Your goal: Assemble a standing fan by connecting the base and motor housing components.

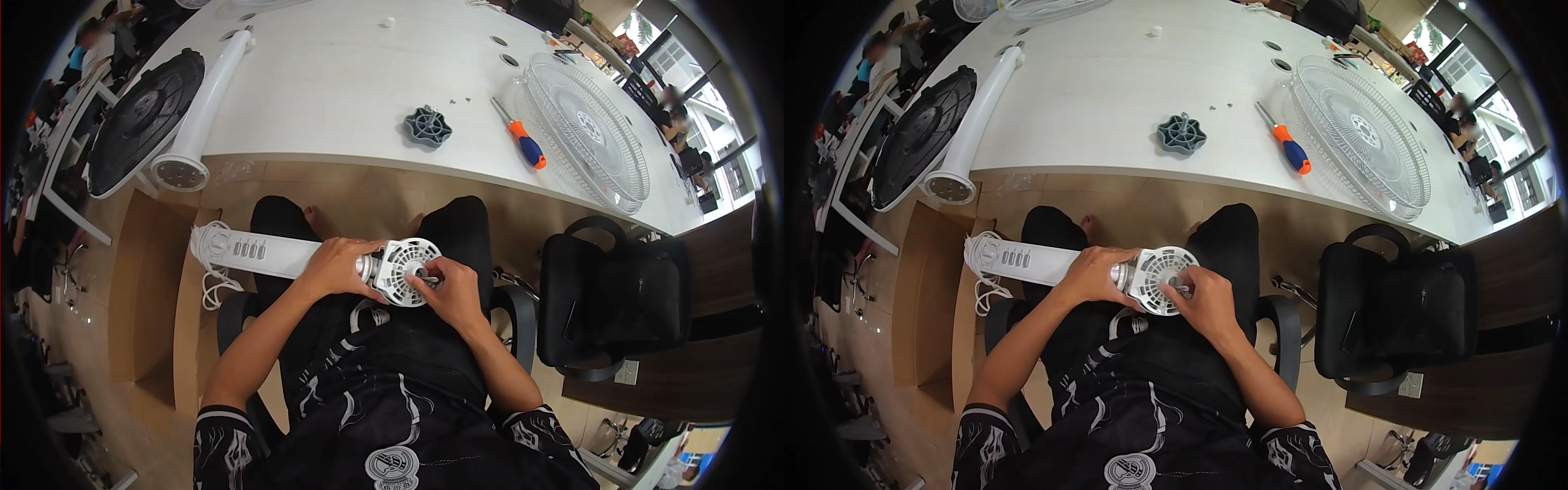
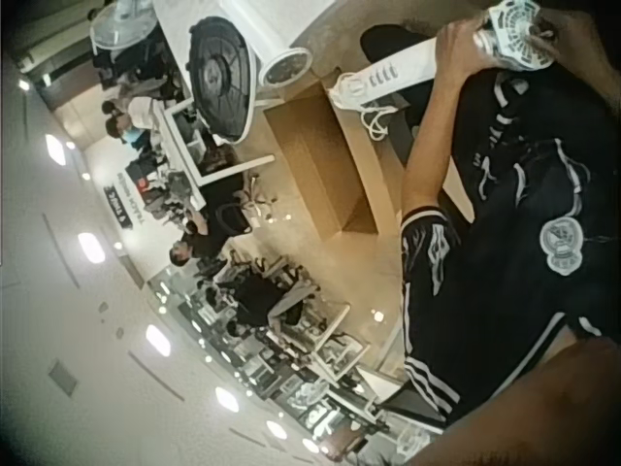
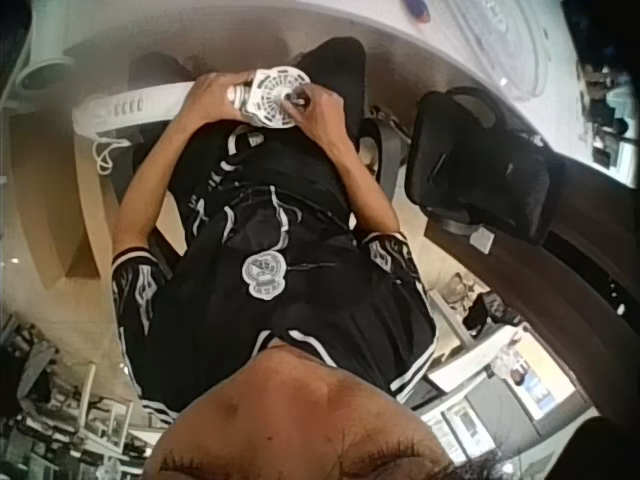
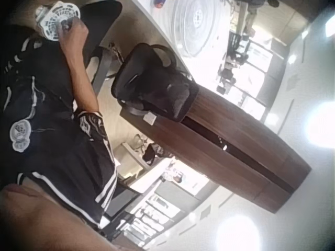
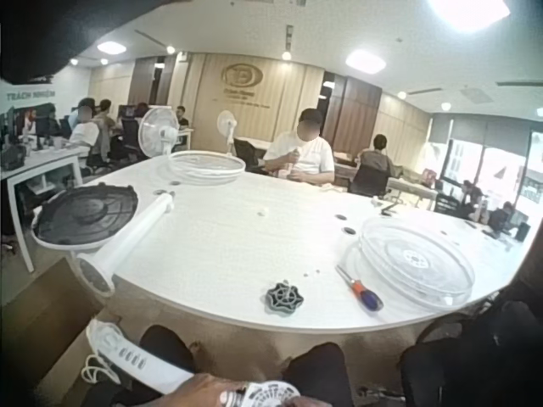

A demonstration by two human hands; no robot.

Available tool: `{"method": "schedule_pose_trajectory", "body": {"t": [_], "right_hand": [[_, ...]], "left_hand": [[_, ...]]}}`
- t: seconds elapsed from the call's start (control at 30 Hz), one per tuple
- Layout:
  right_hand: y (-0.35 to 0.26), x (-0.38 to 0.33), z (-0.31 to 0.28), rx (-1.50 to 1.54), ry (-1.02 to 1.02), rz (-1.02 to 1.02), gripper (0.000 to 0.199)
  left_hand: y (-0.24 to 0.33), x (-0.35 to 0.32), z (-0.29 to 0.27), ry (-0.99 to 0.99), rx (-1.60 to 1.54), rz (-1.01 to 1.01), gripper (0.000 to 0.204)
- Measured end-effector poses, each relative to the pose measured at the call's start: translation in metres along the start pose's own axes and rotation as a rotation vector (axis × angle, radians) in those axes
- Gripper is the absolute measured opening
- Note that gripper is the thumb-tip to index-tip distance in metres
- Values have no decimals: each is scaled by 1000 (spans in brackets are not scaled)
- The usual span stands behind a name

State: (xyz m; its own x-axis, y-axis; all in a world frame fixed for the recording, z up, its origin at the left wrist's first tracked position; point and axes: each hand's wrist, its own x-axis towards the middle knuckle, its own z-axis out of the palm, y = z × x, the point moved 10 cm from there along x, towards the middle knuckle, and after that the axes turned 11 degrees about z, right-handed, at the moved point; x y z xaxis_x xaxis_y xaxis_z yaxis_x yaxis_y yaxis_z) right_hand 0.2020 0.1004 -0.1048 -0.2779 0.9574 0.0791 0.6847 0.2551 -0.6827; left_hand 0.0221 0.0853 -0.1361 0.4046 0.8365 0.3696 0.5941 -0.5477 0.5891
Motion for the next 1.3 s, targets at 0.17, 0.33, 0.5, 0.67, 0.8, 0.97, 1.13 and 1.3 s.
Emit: {"method": "schedule_pose_trajectory", "body": {"t": [0.17, 0.33, 0.5, 0.67, 0.8, 0.97, 1.13, 1.3], "right_hand": [[7, -1, 18, 50, -67, -7, 38], [7, -4, 14, 26, -68, -29, 37], [11, -2, 22, -13, -137, -6, 36], [12, -1, 28, 41, -137, -5, 35], [10, -1, 24, 64, -123, -19, 33], [17, 2, 26, 52, -121, 20, 34], [24, 0, 30, 47, -138, 63, 34], [23, 1, 29, 62, -147, 70, 36]], "left_hand": [[4, 6, 2, -66, -58, -27, 86], [4, 5, 3, -68, -53, -25, 91], [2, 4, 6, -116, -71, -51, 94], [-13, -2, 18, -215, -117, -10, 96], [-15, -4, 16, -146, -139, 23, 92], [-15, -1, 16, -214, -120, -27, 96], [-1, -1, 9, -139, -151, 15, 97], [21, 5, -1, -98, -112, 152, 87]]}}
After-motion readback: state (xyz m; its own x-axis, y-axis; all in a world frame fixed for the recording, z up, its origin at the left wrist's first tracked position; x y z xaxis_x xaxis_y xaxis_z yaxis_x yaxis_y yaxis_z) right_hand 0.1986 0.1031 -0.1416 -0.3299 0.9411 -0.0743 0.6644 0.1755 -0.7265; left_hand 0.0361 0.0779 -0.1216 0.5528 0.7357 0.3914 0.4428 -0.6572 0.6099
